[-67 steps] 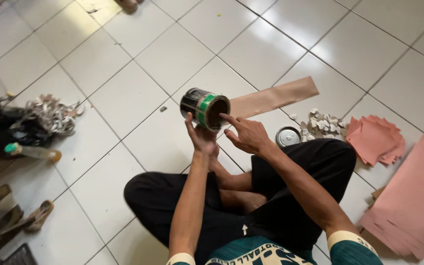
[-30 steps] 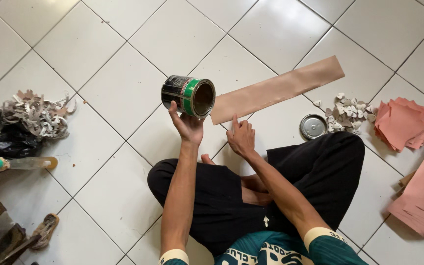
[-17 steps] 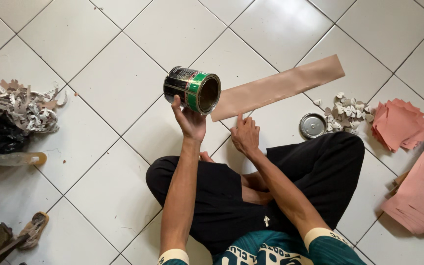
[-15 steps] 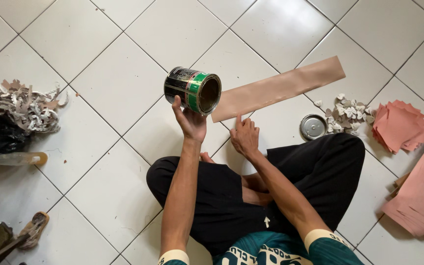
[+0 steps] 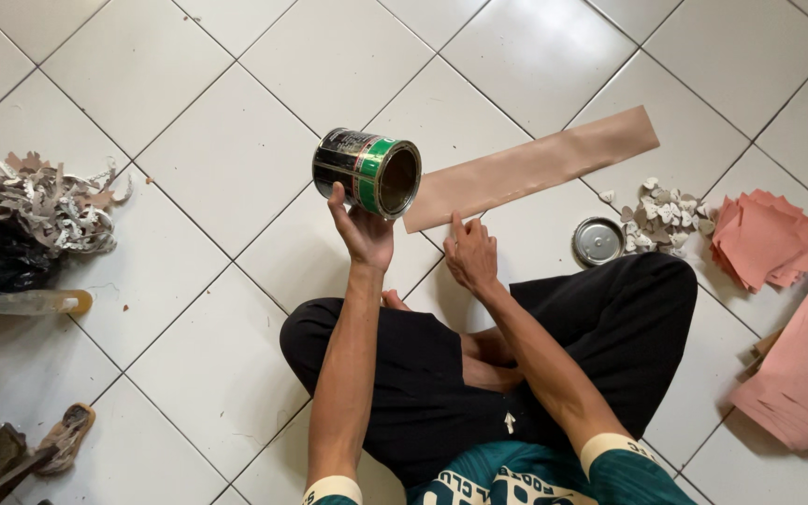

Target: The person sits on the workshop floor, opens a black plastic bag, then holds a can of glue and spreads glue by hand along a long leather strap, working the adhesive over the strap's surface and lifting the strap to check the coating.

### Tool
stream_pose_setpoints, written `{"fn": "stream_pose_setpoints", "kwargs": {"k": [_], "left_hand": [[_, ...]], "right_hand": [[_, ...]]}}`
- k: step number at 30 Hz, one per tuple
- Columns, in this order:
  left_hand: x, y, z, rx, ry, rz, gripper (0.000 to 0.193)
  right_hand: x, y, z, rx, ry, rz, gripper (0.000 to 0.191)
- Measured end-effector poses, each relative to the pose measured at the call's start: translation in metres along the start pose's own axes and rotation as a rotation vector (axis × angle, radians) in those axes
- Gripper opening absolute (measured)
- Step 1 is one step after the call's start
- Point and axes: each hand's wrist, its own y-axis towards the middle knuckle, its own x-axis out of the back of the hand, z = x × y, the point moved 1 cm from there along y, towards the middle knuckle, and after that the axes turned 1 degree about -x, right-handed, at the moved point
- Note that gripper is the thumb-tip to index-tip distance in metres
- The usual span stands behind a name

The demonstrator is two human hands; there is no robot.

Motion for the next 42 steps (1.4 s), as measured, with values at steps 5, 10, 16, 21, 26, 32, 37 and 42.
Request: {"fn": "stream_pose_setpoints", "kwargs": {"k": [5,10,16,21,26,32,37,42], "left_hand": [[-0.001,-0.001,0.000,-0.009,0.026,-0.030,0.077],[-0.002,-0.002,0.000,-0.010,0.033,-0.030,0.077],[-0.002,-0.004,-0.002,-0.003,0.000,-0.003,0.075],[-0.003,-0.003,-0.004,-0.002,-0.015,-0.055,0.073],[-0.004,-0.003,-0.003,-0.005,-0.018,-0.048,0.073],[-0.004,-0.004,-0.003,-0.014,-0.009,0.001,0.073],[-0.002,-0.004,-0.002,-0.014,-0.016,-0.031,0.073],[-0.001,-0.003,-0.003,-0.018,-0.026,-0.013,0.075]], "right_hand": [[-0.005,-0.005,0.002,0.053,-0.061,-0.015,0.055],[-0.008,-0.009,0.010,0.111,-0.069,-0.034,0.051],[-0.020,-0.017,0.038,0.160,-0.004,0.085,0.048],[-0.011,-0.009,0.022,0.066,0.057,-0.068,0.049],[-0.007,-0.002,0.012,0.053,-0.066,-0.060,0.049],[-0.016,-0.011,0.024,0.154,-0.144,-0.069,0.049],[-0.026,-0.013,0.032,0.198,-0.119,-0.044,0.053],[-0.040,-0.018,0.046,0.248,-0.100,-0.024,0.057]]}}
